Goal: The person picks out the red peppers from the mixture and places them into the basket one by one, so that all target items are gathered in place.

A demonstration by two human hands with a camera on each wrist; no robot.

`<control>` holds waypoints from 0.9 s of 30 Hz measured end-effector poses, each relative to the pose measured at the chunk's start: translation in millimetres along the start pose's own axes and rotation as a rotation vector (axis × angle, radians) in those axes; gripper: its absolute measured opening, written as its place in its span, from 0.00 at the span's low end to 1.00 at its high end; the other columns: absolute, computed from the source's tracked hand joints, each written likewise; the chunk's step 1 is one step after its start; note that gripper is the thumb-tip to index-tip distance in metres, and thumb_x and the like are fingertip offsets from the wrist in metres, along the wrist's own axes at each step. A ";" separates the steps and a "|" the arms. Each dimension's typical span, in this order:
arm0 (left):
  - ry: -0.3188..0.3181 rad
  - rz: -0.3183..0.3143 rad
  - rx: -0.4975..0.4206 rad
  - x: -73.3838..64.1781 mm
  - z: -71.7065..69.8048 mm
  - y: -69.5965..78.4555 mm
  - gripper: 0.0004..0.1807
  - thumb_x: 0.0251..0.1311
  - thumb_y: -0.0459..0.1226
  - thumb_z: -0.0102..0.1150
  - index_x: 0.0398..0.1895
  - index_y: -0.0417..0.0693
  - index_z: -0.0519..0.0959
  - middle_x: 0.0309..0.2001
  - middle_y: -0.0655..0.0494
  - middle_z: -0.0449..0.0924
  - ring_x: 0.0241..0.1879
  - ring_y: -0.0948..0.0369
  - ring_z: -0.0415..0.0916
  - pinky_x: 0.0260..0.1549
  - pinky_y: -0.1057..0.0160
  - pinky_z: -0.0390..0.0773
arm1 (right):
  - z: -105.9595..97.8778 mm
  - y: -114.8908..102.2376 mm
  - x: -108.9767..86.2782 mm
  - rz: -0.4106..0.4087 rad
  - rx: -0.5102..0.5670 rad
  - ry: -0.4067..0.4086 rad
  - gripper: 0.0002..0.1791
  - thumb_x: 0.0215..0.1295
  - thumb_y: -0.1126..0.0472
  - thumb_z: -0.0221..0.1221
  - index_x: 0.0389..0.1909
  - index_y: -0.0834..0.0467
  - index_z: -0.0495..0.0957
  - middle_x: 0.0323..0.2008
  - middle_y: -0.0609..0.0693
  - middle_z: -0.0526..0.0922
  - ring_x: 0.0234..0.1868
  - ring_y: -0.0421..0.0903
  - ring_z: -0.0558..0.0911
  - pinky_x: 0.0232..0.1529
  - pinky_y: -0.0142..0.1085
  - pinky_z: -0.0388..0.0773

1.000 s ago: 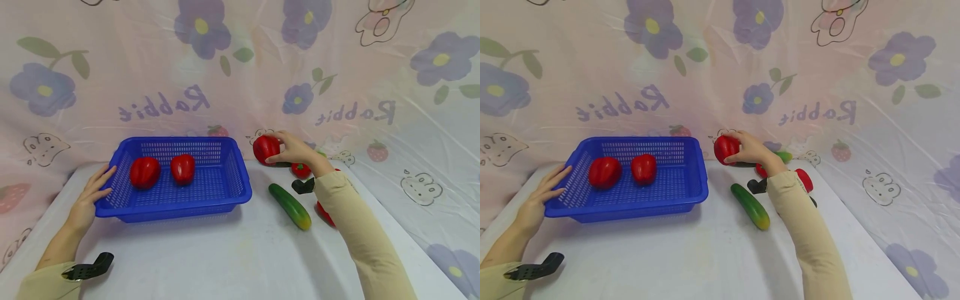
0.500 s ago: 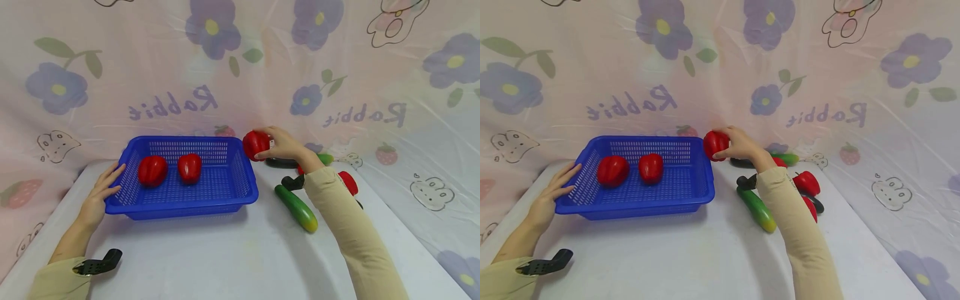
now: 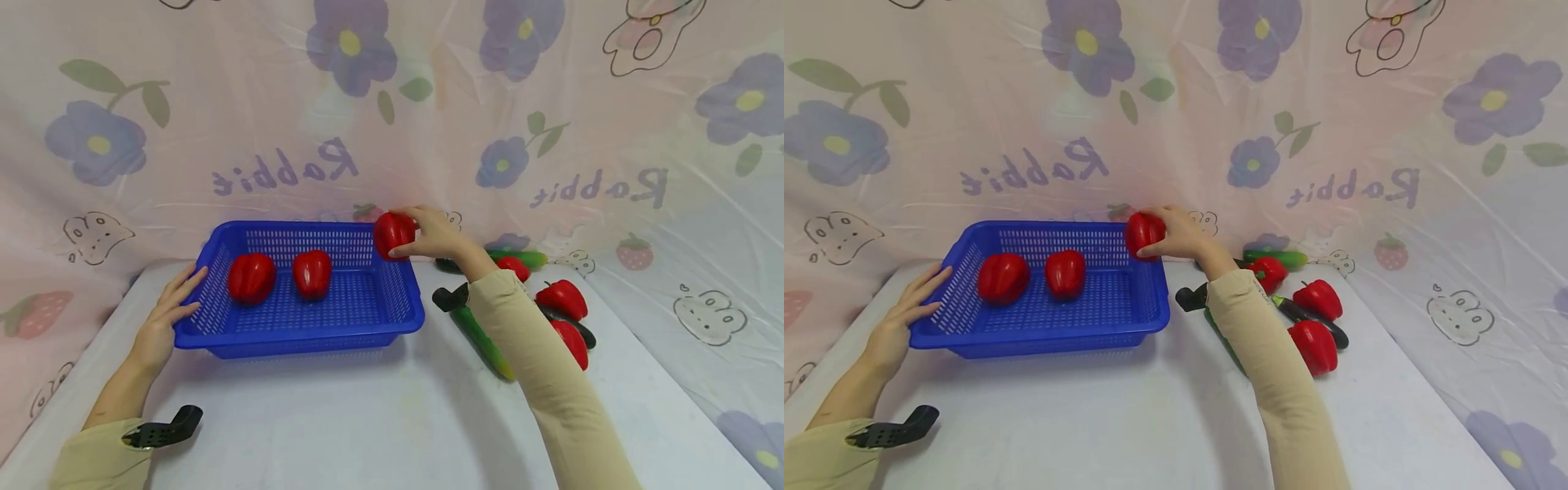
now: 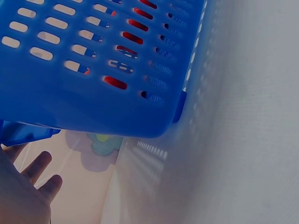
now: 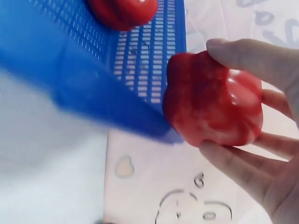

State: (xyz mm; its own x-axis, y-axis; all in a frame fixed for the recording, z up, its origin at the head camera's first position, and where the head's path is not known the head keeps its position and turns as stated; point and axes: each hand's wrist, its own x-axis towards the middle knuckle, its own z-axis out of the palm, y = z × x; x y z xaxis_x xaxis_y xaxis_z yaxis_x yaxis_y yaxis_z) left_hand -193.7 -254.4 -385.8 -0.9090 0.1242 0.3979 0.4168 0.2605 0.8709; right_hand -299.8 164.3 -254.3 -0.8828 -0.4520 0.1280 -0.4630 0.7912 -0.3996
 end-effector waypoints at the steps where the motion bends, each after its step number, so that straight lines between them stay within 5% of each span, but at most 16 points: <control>1: 0.000 0.001 0.000 0.2 0.0 0.3 0.28 0.73 0.33 0.27 0.75 0.55 0.54 0.76 0.61 0.42 0.72 0.70 0.38 0.57 0.80 0.43 | 1.7 -2.2 1.6 0.000 0.001 0.000 0.44 0.51 0.51 0.69 0.70 0.52 0.63 0.63 0.57 0.68 0.61 0.56 0.69 0.50 0.49 0.78; 7: -0.004 -0.009 -0.020 1.0 1.0 2.6 0.28 0.73 0.33 0.27 0.75 0.54 0.54 0.76 0.59 0.41 0.73 0.68 0.37 0.56 0.81 0.44 | 12.4 -10.6 10.8 0.006 0.018 -0.019 0.44 0.51 0.50 0.69 0.70 0.51 0.63 0.63 0.58 0.69 0.61 0.56 0.69 0.51 0.48 0.78; 14: -0.004 -0.047 -0.032 1.7 0.0 1.6 0.28 0.73 0.34 0.26 0.75 0.55 0.53 0.77 0.58 0.38 0.75 0.61 0.32 0.67 0.64 0.35 | 28.1 -16.5 22.7 0.027 0.027 -0.055 0.44 0.49 0.53 0.71 0.69 0.51 0.64 0.62 0.60 0.68 0.62 0.57 0.68 0.52 0.49 0.77; 24: -0.008 -0.038 -0.048 -1.9 1.3 3.4 0.27 0.73 0.35 0.27 0.75 0.50 0.52 0.77 0.58 0.38 0.75 0.64 0.32 0.68 0.56 0.31 | 46.7 -21.2 34.0 0.054 0.001 -0.101 0.43 0.50 0.52 0.70 0.68 0.55 0.65 0.60 0.57 0.73 0.60 0.55 0.71 0.50 0.45 0.78; 27: -0.010 -0.045 -0.044 -3.0 0.6 2.7 0.27 0.73 0.36 0.27 0.75 0.52 0.52 0.77 0.59 0.38 0.74 0.65 0.33 0.67 0.61 0.34 | 53.2 -20.7 36.3 0.073 -0.005 -0.133 0.43 0.50 0.52 0.70 0.68 0.54 0.65 0.60 0.57 0.73 0.60 0.54 0.71 0.51 0.45 0.78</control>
State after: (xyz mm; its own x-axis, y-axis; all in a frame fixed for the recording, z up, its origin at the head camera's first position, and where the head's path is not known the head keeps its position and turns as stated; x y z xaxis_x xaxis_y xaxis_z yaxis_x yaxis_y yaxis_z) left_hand -189.8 -253.4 -384.8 -0.9266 0.1224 0.3554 0.3747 0.2233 0.8999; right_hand -318.0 109.6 -289.7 -0.8960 -0.4434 -0.0224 -0.3988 0.8259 -0.3986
